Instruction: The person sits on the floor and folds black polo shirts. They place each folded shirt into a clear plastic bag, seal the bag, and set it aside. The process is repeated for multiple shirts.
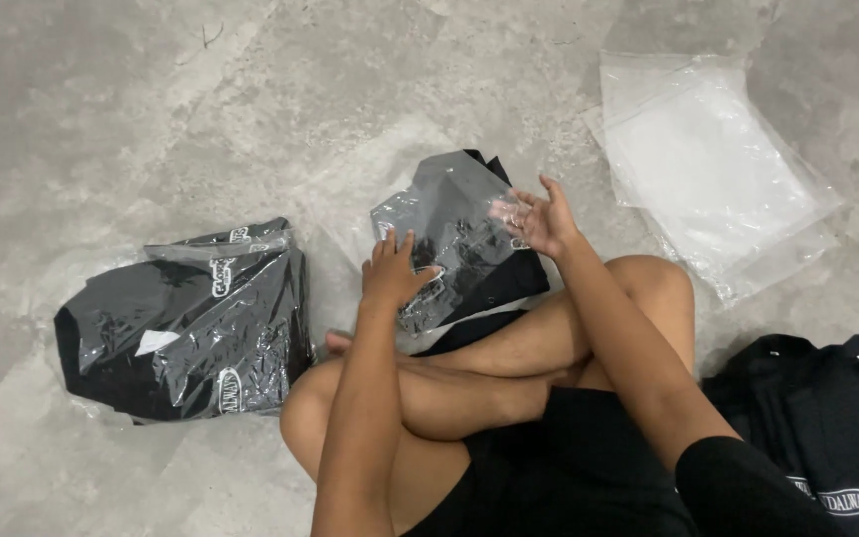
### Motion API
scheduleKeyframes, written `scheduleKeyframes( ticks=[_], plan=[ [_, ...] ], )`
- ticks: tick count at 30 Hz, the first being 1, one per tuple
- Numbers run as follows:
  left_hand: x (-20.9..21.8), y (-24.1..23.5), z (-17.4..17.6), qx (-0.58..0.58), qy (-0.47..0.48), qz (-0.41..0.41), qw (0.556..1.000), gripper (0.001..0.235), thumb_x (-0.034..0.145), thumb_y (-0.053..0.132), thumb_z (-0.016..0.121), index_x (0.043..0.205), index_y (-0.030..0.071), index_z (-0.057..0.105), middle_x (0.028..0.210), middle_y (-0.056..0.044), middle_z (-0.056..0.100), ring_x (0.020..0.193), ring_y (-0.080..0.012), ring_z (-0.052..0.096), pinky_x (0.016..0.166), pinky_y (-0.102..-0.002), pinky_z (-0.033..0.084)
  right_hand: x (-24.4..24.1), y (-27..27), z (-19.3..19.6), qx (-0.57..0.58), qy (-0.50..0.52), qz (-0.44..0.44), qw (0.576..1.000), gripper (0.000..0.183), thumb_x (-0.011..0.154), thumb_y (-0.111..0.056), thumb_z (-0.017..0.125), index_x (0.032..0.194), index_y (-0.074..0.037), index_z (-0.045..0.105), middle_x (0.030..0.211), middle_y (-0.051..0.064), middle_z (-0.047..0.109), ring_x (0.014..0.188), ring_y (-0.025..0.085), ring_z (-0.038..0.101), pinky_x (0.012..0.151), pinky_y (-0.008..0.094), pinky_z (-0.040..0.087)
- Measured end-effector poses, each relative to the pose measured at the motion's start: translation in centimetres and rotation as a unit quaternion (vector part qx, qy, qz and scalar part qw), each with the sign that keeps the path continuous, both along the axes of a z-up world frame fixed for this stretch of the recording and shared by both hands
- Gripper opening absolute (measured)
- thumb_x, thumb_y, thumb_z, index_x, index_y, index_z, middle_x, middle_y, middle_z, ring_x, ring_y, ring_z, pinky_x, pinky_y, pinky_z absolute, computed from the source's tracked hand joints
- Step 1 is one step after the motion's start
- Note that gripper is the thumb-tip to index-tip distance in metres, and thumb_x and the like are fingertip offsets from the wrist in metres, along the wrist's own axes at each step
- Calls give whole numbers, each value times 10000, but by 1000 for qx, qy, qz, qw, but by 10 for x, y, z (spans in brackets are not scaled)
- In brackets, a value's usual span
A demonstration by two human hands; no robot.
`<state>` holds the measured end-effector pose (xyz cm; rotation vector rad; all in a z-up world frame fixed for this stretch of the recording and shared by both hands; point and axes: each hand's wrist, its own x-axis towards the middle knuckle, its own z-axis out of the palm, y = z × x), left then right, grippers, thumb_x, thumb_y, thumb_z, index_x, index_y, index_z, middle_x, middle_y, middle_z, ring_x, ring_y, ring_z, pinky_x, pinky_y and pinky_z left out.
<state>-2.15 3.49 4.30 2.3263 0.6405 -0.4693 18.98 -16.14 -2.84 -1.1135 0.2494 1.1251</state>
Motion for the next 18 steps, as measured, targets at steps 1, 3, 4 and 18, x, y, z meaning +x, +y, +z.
scheduleKeyframes(
  ticks=[1,3,4,18],
  plan=[
    [1,2,-17,24,37,3,999,760,859,559,469,1449,146,228,1507,-144,156,1374,-301,190,1057,-539,228,9,-6,-23,-109,-109,-45,987,607,850,-559,414,1281,-132,424,1197,162,542,1063,279,566,857,393,447],
    [3,6,-35,45,73,5,996,761,861,571,449,1453,153,214,1509,-141,151,1372,-295,203,1047,-541,251,30,-23,-76,-218,-217,-87,948,575,882,-515,384,1337,-167,424,1292,137,495,1195,272,481,1005,418,332],
    [3,9,-35,60,83,31,994,755,877,577,403,1454,132,203,1501,-157,157,1357,-307,228,1038,-542,267,40,-32,-106,-344,-319,-23,883,508,857,-485,442,1275,-202,497,1207,84,553,1146,249,513,967,389,375],
    [-5,12,-28,85,89,48,991,740,873,589,392,1460,188,185,1513,-122,108,1355,-299,210,1049,-498,275,-34,-6,-13,-231,-230,70,943,521,828,-342,689,1185,11,553,1022,231,623,960,339,614,767,453,531]
  ],
)
